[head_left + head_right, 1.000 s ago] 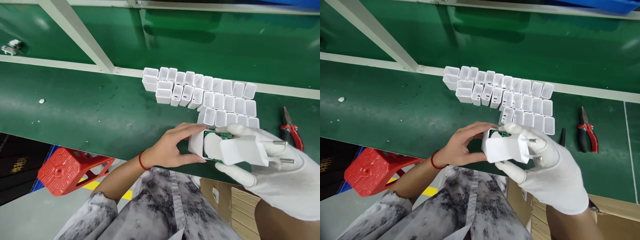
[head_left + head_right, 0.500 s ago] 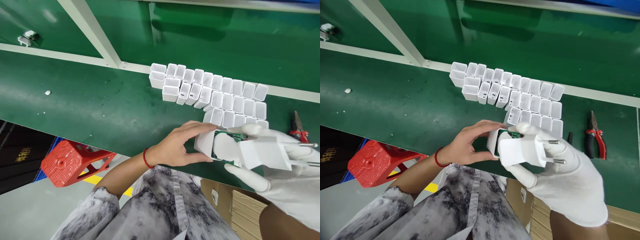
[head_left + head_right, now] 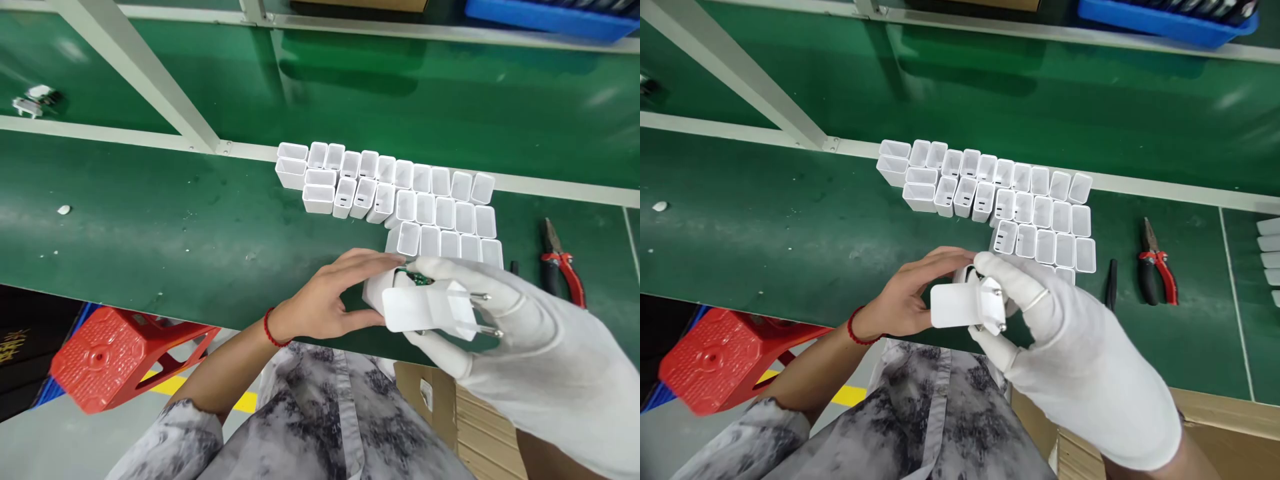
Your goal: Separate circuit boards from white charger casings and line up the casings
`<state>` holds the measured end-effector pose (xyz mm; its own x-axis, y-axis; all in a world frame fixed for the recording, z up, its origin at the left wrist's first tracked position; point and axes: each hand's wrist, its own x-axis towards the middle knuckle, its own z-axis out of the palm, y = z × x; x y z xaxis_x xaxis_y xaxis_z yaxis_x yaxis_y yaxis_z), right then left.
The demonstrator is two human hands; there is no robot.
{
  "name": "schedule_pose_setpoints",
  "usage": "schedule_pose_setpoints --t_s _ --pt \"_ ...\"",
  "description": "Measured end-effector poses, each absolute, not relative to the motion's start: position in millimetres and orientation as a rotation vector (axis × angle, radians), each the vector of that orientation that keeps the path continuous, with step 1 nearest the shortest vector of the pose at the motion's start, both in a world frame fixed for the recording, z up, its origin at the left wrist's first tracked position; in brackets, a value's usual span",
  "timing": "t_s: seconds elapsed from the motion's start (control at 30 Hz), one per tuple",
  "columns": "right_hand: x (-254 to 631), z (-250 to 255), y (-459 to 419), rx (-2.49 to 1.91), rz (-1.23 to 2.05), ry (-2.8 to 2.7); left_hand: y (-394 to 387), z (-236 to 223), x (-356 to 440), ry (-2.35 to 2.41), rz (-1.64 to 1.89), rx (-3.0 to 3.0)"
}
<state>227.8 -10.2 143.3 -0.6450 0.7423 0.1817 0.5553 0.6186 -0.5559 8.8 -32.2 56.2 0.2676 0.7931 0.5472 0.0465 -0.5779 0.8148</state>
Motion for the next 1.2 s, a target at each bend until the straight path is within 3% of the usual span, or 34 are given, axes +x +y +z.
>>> schedule_pose_setpoints --t_s 0.17,0.33,0.47,0.63,0.7,0.93,1.2 --pt "209.8 153.0 -9.7 -0.875 0.477 -2.495 -32.7 55.9 9.4 0.743 1.354 1.850" --pt "214.3 147.1 -10.3 -0.917 0.568 -2.491 -34.1 59.9 10.8 0.746 1.400 1.831" --pt "231.9 127.5 -11.0 -1.089 0.895 -2.319 -37.5 57.4 14.6 0.823 1.396 1.664" --pt "215.5 94.7 -25.3 -1.284 1.624 -1.736 -39.7 49.2 24.7 0.822 1.459 1.576" --pt "204.6 87.4 -32.0 -1.257 1.768 -1.490 -39.4 50.7 27.4 0.807 1.494 1.614" --pt "199.0 84.9 -37.8 -1.315 1.713 -1.240 -43.3 67.4 22.2 1.056 1.485 1.950" --pt "193.1 87.4 -35.2 -1.332 1.549 -1.316 -56.8 51.8 25.9 1.117 1.635 2.102"
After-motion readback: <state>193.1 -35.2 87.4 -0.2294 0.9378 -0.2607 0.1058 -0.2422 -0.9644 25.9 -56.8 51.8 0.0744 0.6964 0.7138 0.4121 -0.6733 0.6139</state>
